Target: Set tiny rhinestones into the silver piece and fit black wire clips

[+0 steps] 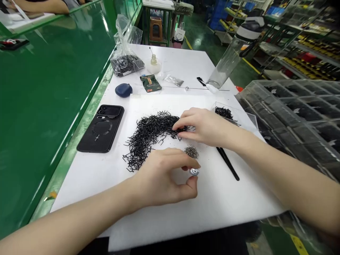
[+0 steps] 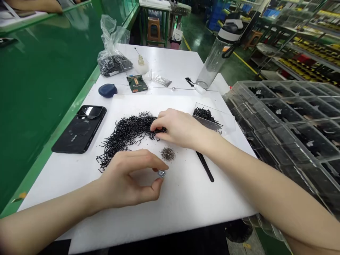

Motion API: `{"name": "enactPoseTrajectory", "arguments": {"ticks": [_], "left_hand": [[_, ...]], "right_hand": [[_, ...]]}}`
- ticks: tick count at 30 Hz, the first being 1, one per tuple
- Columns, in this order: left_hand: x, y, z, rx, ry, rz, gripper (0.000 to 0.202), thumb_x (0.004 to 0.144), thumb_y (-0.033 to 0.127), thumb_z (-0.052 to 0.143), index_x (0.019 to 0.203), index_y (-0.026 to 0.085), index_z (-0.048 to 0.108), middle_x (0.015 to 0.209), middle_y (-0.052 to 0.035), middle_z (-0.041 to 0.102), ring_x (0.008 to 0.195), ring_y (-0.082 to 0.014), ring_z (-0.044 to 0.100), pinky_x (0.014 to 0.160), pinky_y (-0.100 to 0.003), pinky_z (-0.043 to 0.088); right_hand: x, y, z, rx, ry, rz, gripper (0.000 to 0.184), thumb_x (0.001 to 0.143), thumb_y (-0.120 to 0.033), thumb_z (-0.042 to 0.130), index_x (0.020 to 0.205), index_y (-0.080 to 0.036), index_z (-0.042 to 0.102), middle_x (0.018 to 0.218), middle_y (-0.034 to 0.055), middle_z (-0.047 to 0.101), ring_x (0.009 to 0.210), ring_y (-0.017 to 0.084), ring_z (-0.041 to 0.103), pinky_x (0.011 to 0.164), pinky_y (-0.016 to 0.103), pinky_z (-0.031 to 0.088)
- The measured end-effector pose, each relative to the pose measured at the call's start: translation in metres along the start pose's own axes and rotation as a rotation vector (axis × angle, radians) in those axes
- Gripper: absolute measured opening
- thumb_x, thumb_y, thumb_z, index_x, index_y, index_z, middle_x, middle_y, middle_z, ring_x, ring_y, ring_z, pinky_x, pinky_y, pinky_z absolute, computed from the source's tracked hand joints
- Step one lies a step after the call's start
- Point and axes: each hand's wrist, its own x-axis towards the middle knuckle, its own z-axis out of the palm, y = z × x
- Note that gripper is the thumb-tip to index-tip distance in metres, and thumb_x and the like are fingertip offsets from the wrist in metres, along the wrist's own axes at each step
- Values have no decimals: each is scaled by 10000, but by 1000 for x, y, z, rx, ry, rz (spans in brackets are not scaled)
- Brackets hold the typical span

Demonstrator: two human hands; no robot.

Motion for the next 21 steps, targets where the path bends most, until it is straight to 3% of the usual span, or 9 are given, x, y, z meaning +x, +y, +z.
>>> {"name": "enactPoseTrajectory", "arguments": {"ticks": [4,7,11,13,16,21], "left_hand": [[3,0,-1,-116,-19,-49,194,851,140,757,1002,76,860,899,-41,815,813,-111,768,815,-197,631],[6,-2,-1,-180,-39,-103,160,852,153,774,968,83,858,879,-38,815,794,-101,753,769,-190,604],[8,-2,-3,-231,-41,-183,170,839,160,781,973,92,862,898,-33,834,798,-92,752,790,-172,604],[9,-1,-4,-246,-33,-234,195,833,150,778,993,88,870,884,-29,832,774,-78,734,795,-151,605],[11,1,-6,-287,-29,-305,212,840,159,782,1016,90,878,895,-36,836,783,-77,733,793,-140,608],[11,0,-5,-380,-8,-391,253,823,166,804,1067,112,844,991,-46,848,815,-82,734,834,-164,634]], "right_hand": [[3,3,7,91,38,40,121,903,-223,742,920,-209,861,875,32,800,773,180,710,728,327,533],[2,4,0,154,101,98,168,909,-285,750,999,-209,870,829,25,780,688,159,674,665,314,528],[2,8,-7,214,186,158,319,970,-379,714,1190,-221,883,1065,74,840,874,216,759,758,357,605],[3,10,-7,237,217,177,282,970,-371,711,1129,-236,900,1098,71,849,886,225,766,768,373,614],[4,12,-5,286,226,197,211,912,-349,759,1013,-237,905,953,48,846,792,218,760,719,368,609],[3,9,0,355,238,182,165,854,-370,814,935,-252,896,961,39,847,872,230,792,769,361,643]]}}
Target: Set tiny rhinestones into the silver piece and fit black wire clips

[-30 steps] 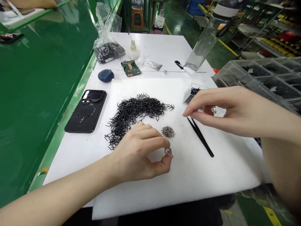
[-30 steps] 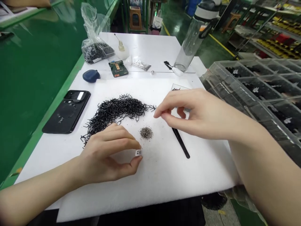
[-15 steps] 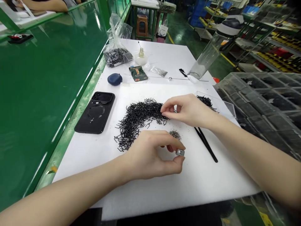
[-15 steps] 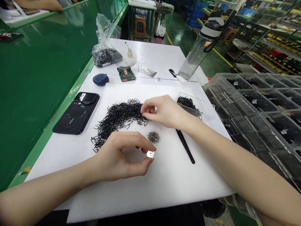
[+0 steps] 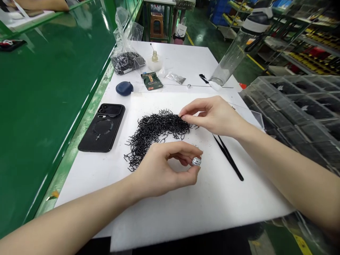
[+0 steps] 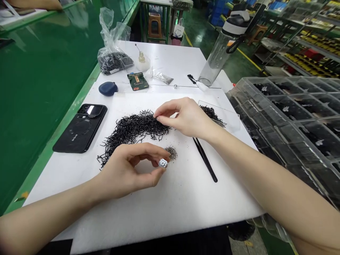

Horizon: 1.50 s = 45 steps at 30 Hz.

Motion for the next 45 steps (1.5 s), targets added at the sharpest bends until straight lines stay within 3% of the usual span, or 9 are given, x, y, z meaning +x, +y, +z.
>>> {"name": "enactPoseTrajectory", "arguments": {"ticks": [4,9,13,15,18,23,31,39,45], "left_hand": [[1,-1,0,-94,17,-66,210,801,162,842,1002,128,795,992,-54,847,865,-103,779,856,-163,655],[4,3,-3,-247,43,-184,230,775,133,888,998,129,833,1015,-52,856,904,-105,822,872,-126,665],[7,5,-7,-426,47,-280,182,853,191,925,1021,158,861,1005,-48,865,915,-120,852,825,-119,679],[8,3,-10,-494,52,-308,187,862,204,947,1037,194,883,1029,-40,868,951,-129,859,857,-122,685],[11,0,-12,-566,66,-325,198,862,213,962,1047,250,902,1094,-24,868,1023,-139,858,930,-136,689],[15,-1,-13,-682,64,-367,186,869,137,937,1034,218,906,1078,-47,867,947,-137,860,894,-149,704],[16,1,-14,-767,84,-404,151,854,72,930,939,170,850,943,-32,860,871,-108,849,824,-154,714],[18,1,-15,-805,82,-397,200,860,67,930,962,237,902,985,-23,858,897,-105,853,853,-125,701],[18,2,-13,-817,85,-394,181,852,79,941,941,233,905,954,-3,858,868,-92,847,823,-100,692]], "right_hand": [[-1,1,2,42,54,16,137,865,-321,824,945,-221,871,941,53,844,848,217,794,818,369,669],[-13,-10,0,82,129,3,168,861,-249,838,1022,-226,882,949,46,837,831,189,780,634,280,608],[-39,-24,-3,140,216,-107,107,951,-189,794,958,-262,873,940,18,808,873,141,764,587,218,548],[-52,-26,-2,176,223,-190,142,978,-171,774,981,-286,857,962,1,769,764,104,698,576,232,536],[-66,-25,0,205,178,-270,191,1012,-140,758,1034,-299,864,1011,25,741,819,131,722,683,282,614],[-74,-25,7,66,220,-340,287,977,-79,794,1057,-330,907,1004,12,791,892,134,760,798,266,664],[-79,-32,18,123,302,-282,260,952,-82,831,1031,-326,876,1021,-76,852,886,107,808,822,242,696],[-86,-40,22,83,346,-181,252,967,-115,789,1030,-358,805,1005,-151,843,818,86,812,762,210,722],[-81,-43,21,11,382,-227,224,966,-77,790,992,-300,783,968,-123,846,672,55,732,729,173,700]]}}
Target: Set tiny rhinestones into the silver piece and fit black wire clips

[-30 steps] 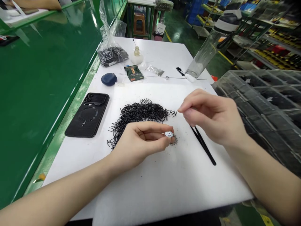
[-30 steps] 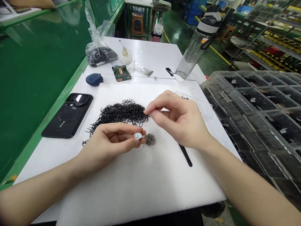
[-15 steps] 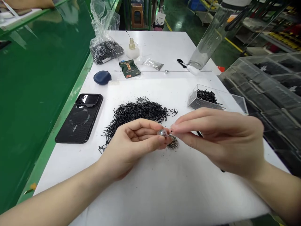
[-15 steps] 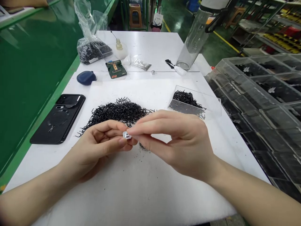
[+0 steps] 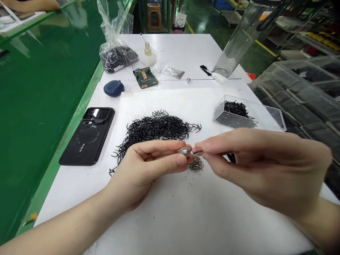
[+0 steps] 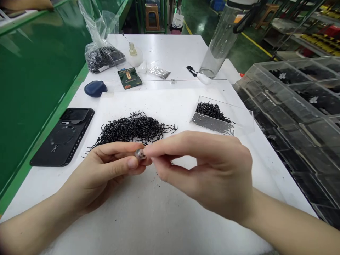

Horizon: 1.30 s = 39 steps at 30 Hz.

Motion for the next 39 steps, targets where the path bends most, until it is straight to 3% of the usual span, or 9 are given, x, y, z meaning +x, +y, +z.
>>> {"name": "enactPoseTrajectory", "arguments": {"ticks": [4,8,11,17,23,29,39], "left_hand": [[-3,0,2,30,74,-37,150,842,157,980,937,247,906,959,8,862,880,-77,842,818,-79,679],[-3,1,2,33,66,-18,155,842,153,978,937,253,907,956,15,861,877,-77,840,837,-96,687],[-3,0,2,23,65,-28,162,833,132,978,927,242,905,953,6,861,875,-84,843,827,-98,687],[-2,-1,1,55,51,-17,165,836,144,979,939,253,909,967,3,863,873,-86,842,827,-98,685],[-2,-2,-1,93,47,-9,201,826,141,982,963,273,916,999,6,866,902,-97,845,868,-116,692],[-4,-3,-1,145,59,-6,181,836,178,982,958,296,919,1004,24,866,922,-85,840,859,-87,674],[-5,-3,-1,165,83,-15,195,827,189,991,973,297,920,1049,-8,868,928,-91,839,894,-100,673]], "right_hand": [[3,3,-1,-17,-13,-61,280,902,44,781,982,-224,790,949,-94,848,496,7,479,689,83,647],[3,2,-2,-9,-24,-91,251,900,42,775,964,-201,778,917,-80,837,487,11,404,708,80,646],[3,2,-3,-7,-34,-110,253,895,49,765,946,-198,756,889,-81,821,484,9,395,708,101,657],[2,3,0,-7,-8,-129,261,899,48,752,957,-203,708,863,-58,801,728,42,739,727,120,671],[-2,3,4,-14,7,-124,268,906,9,788,1004,-219,687,888,-19,825,722,109,775,720,208,717],[0,5,3,-26,-5,-154,252,881,3,814,984,-198,702,841,-56,808,453,18,503,713,145,699],[4,5,3,-64,10,-194,281,841,63,805,942,-185,723,827,-70,799,449,8,386,696,126,678]]}}
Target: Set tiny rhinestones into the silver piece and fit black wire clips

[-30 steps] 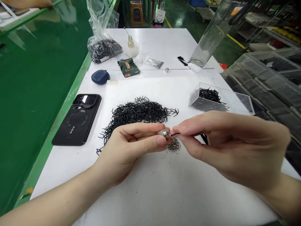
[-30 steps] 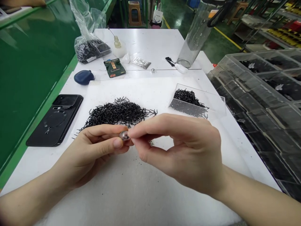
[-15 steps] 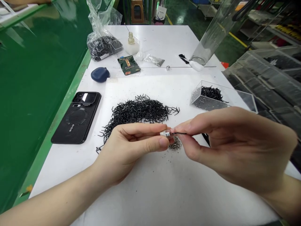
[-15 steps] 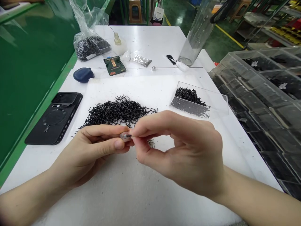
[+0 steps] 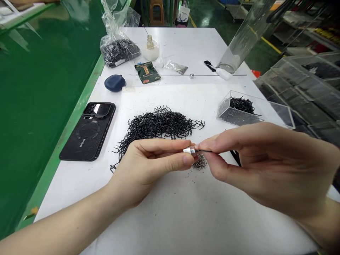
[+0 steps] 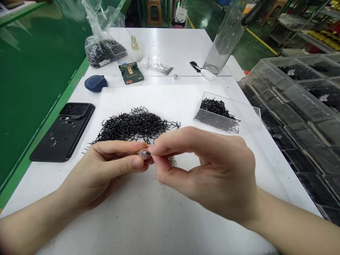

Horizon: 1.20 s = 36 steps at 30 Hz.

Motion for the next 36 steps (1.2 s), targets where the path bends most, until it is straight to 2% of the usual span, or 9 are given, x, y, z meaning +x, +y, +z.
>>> {"name": "enactPoseTrajectory", "arguments": {"ticks": [5,7,10,12,19,25,29,36], "left_hand": [[0,0,0,17,45,-22,214,762,217,1036,931,281,921,978,-32,864,873,-113,839,861,-120,684],[-2,0,-1,41,52,-17,210,768,229,1033,930,304,922,953,-26,861,865,-112,837,869,-126,684],[-4,-1,-1,54,38,-2,196,786,217,1018,925,316,921,932,-8,859,849,-102,833,868,-119,680],[-5,-1,-1,40,17,14,212,771,178,1017,905,309,919,917,6,856,834,-96,829,856,-109,678],[-6,-3,-2,34,-26,69,235,831,114,960,921,326,916,953,28,857,893,-108,849,883,-121,691],[-6,-4,0,54,-15,95,237,841,108,952,924,327,916,951,26,857,882,-103,848,880,-109,685],[-6,-2,1,59,3,92,227,784,133,998,891,314,915,917,11,854,834,-111,840,858,-133,698],[-7,-2,0,57,0,99,274,746,100,1009,903,306,919,925,15,857,839,-109,835,853,-116,687]], "right_hand": [[5,-5,0,-22,17,-2,342,734,123,827,863,-176,723,759,-98,769,418,-6,384,666,79,651],[4,-5,0,-28,-4,12,346,752,124,818,870,-184,714,771,-99,768,462,-4,499,684,68,648],[1,-3,-1,15,-58,66,322,819,84,786,920,-209,700,822,-77,792,655,37,713,720,79,657],[-2,0,-1,81,-69,86,302,835,51,782,954,-214,699,849,-62,803,714,62,753,729,106,669],[-9,3,-1,197,-91,86,316,856,71,767,1016,-197,715,924,-34,811,789,87,772,776,171,680],[-10,8,2,318,-104,98,324,855,83,742,1005,-204,715,905,7,795,787,157,780,727,283,686],[-8,10,2,332,-112,63,360,837,120,730,1008,-196,712,898,27,790,785,182,780,703,313,690],[-8,11,3,336,-86,50,356,846,100,726,1028,-207,731,906,5,793,774,171,767,653,310,679]]}}
